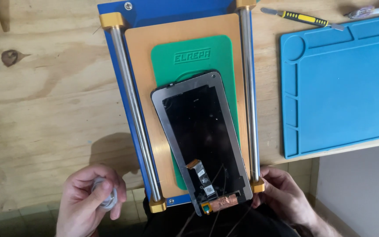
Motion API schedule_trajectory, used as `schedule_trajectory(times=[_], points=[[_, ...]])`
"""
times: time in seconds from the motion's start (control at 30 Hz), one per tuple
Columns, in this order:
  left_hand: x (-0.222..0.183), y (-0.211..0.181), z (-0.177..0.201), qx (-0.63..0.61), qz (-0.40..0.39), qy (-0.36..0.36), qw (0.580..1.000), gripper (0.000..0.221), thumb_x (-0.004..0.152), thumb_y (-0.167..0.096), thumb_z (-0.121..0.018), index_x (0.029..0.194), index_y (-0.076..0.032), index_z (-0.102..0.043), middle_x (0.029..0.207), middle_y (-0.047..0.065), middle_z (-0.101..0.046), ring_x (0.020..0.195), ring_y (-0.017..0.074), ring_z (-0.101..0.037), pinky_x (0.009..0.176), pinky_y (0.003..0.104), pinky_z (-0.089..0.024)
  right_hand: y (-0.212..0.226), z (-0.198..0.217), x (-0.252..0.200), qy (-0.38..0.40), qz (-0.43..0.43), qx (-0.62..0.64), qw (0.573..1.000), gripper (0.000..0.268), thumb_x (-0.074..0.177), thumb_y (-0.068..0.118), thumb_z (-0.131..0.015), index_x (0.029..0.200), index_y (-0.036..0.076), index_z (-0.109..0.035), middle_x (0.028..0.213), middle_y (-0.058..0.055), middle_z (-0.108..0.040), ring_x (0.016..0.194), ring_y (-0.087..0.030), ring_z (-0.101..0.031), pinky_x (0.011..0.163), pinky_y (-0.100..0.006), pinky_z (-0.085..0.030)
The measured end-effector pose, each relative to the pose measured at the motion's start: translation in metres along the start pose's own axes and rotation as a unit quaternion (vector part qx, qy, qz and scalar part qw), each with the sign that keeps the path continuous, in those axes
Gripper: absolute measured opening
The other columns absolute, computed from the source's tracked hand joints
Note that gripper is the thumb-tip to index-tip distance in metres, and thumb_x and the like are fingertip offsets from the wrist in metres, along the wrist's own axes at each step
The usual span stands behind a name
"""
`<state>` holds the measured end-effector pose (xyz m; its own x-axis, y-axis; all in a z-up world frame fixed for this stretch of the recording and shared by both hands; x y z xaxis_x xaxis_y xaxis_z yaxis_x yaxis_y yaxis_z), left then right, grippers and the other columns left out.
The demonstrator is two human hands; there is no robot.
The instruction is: Separating a smartphone screen from its frame using a heating separator machine and a thin cutting wire
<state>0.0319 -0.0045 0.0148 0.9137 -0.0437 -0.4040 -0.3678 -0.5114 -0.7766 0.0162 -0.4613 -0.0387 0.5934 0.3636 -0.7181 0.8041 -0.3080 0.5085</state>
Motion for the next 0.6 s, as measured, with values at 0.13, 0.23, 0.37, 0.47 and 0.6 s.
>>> schedule_trajectory(times=[0.13, 0.23, 0.37, 0.47, 0.6], points=[[0.001, 0.000, -0.002, 0.030, 0.015, -0.011, 0.999, 0.023, 0.104, -0.017, -0.074, 0.094, 0.002, -0.067, 0.069, 0.023, -0.074, 0.037, 0.0226, -0.058, 0.034, 0.028, -0.048, -0.004, 0.005, -0.001, -0.007, 0.003, 0.018, 1.000, 0.022, 0.101, 0.012, -0.076, 0.111, -0.008, -0.073, 0.079, -0.026, -0.077, 0.066, -0.035, -0.080, 0.066, -0.044, -0.068], [0.002, 0.004, 0.000, 0.011, 0.030, -0.001, 0.999, 0.019, 0.104, -0.013, -0.072, 0.095, 0.003, -0.067, 0.069, 0.025, -0.074, 0.037, 0.0234, -0.057, 0.034, 0.028, -0.048, 0.004, 0.006, -0.008, -0.041, -0.006, -0.013, 0.999, 0.020, 0.100, 0.011, -0.076, 0.109, -0.006, -0.072, 0.076, -0.027, -0.077, 0.065, -0.036, -0.080, 0.064, -0.043, -0.066], [0.003, 0.013, -0.002, -0.037, 0.064, 0.000, 0.997, 0.020, 0.103, -0.007, -0.072, 0.090, 0.007, -0.066, 0.066, 0.026, -0.075, 0.031, 0.0229, -0.055, 0.028, 0.029, -0.044, 0.030, 0.000, -0.007, -0.053, 0.072, -0.095, 0.991, 0.014, 0.106, 0.005, -0.067, 0.104, -0.007, -0.073, 0.074, -0.020, -0.073, 0.060, -0.030, -0.078, 0.057, -0.040, -0.069], [-0.005, 0.019, 0.001, -0.006, 0.101, -0.046, 0.994, 0.025, 0.101, -0.012, -0.075, 0.084, 0.003, -0.065, 0.062, 0.024, -0.074, 0.027, 0.0236, -0.054, 0.027, 0.032, -0.041, 0.042, -0.008, -0.009, -0.100, 0.098, -0.191, 0.971, 0.018, 0.108, 0.007, -0.064, 0.095, -0.003, -0.071, 0.074, -0.016, -0.068, 0.057, -0.026, -0.072, 0.056, -0.033, -0.056], [-0.015, 0.019, 0.005, 0.020, 0.121, -0.075, 0.990, 0.026, 0.099, -0.013, -0.077, 0.083, 0.004, -0.067, 0.061, 0.027, -0.074, 0.028, 0.0252, -0.056, 0.026, 0.030, -0.040, 0.061, -0.026, -0.006, -0.159, 0.125, -0.287, 0.937, 0.022, 0.108, 0.011, -0.065, 0.097, -0.006, -0.073, 0.067, -0.019, -0.071, 0.058, -0.025, -0.070, 0.059, -0.035, -0.058]])
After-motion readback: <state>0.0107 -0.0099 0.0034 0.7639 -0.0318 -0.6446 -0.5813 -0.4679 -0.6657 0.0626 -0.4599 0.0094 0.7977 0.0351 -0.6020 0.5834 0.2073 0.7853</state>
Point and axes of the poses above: each hand's wrist, its own x-axis towards the middle knuckle, its own z-axis out of the back of the hand, y = z × x, the point moved 2 cm from there along x, towards the middle knuckle
